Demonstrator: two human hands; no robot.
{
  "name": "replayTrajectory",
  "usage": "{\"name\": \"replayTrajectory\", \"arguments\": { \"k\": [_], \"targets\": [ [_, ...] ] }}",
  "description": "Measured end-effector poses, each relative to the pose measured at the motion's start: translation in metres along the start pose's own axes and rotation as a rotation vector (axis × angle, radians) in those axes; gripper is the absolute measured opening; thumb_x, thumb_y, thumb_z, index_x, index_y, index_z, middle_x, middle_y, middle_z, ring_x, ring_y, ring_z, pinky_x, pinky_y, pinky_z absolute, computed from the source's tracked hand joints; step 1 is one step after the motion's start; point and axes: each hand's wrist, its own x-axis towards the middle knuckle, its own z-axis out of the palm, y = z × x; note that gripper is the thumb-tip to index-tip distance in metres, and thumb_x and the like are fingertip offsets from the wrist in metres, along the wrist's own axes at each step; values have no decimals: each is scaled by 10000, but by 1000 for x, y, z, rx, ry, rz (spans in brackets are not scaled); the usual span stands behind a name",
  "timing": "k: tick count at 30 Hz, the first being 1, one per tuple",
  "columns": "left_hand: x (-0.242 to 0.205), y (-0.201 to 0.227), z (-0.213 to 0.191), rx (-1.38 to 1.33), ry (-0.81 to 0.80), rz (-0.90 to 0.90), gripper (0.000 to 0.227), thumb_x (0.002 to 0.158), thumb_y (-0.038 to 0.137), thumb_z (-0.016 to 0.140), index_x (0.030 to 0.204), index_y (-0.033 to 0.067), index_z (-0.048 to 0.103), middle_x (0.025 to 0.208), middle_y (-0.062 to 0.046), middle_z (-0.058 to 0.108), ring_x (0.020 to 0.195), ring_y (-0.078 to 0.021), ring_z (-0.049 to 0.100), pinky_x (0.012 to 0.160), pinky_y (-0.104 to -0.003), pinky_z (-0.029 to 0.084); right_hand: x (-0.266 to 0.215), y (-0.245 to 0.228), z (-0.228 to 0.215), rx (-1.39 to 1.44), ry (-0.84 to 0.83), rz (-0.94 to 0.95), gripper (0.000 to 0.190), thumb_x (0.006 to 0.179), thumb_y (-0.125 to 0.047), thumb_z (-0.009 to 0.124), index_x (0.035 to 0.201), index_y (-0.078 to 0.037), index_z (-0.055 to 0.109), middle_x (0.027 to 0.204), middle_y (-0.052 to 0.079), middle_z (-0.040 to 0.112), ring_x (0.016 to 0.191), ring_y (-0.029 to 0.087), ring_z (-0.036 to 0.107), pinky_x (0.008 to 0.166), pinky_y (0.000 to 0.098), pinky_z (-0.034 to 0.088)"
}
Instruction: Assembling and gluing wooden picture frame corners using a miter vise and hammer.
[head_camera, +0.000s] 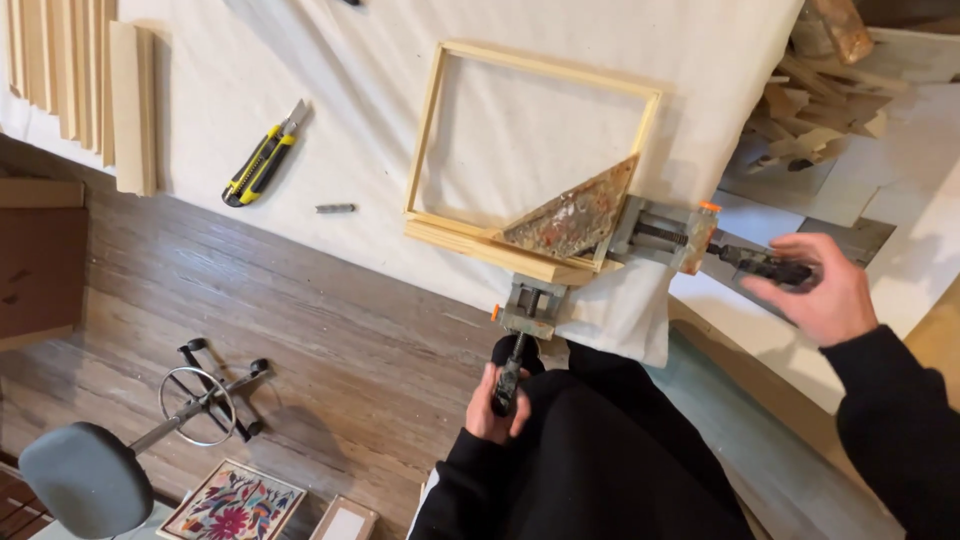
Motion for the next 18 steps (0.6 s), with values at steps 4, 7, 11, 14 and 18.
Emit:
{"name": "replayTrajectory", "arguments": {
  "k": [4,7,11,14,18],
  "targets": [
    [-8,-20,-2,904,421,558,395,909,231,830,1073,-17,571,790,-89,671,615,-111,587,490,-254,473,7,77,-9,532,-224,634,592,1103,-517,499,1037,37,698,825,126,682,630,179,610,537,303,509],
    [-20,4,49,1190,485,790,246,911,160,789,1041,-2,657,756,-61,705,646,-85,618,588,-229,515,5,69,-8,658,-224,690,507,1105,-441,586,1019,50,674,821,88,632,643,156,562,551,295,470],
    [-7,-7,12,869,425,451,288,993,303,628,987,19,676,674,-89,672,563,-128,583,532,-262,474,2,6,-8,524,-157,371,280,1049,-278,663,1084,-1,648,886,58,650,750,147,616,665,275,512],
    [2,-31,-51,308,78,194,653,1145,541,347,935,10,666,628,-115,686,540,-165,613,547,-258,482,-9,-25,-2,25,-8,-58,287,919,-135,770,1140,-22,628,1025,98,684,886,194,674,793,291,547],
    [13,-5,-41,132,-59,-122,734,1097,569,271,961,-29,675,736,-169,712,624,-273,674,606,-349,547,-8,-22,4,-377,167,-365,414,858,-54,866,1171,-15,598,1173,143,695,1028,255,697,886,314,565]
  ]
}}
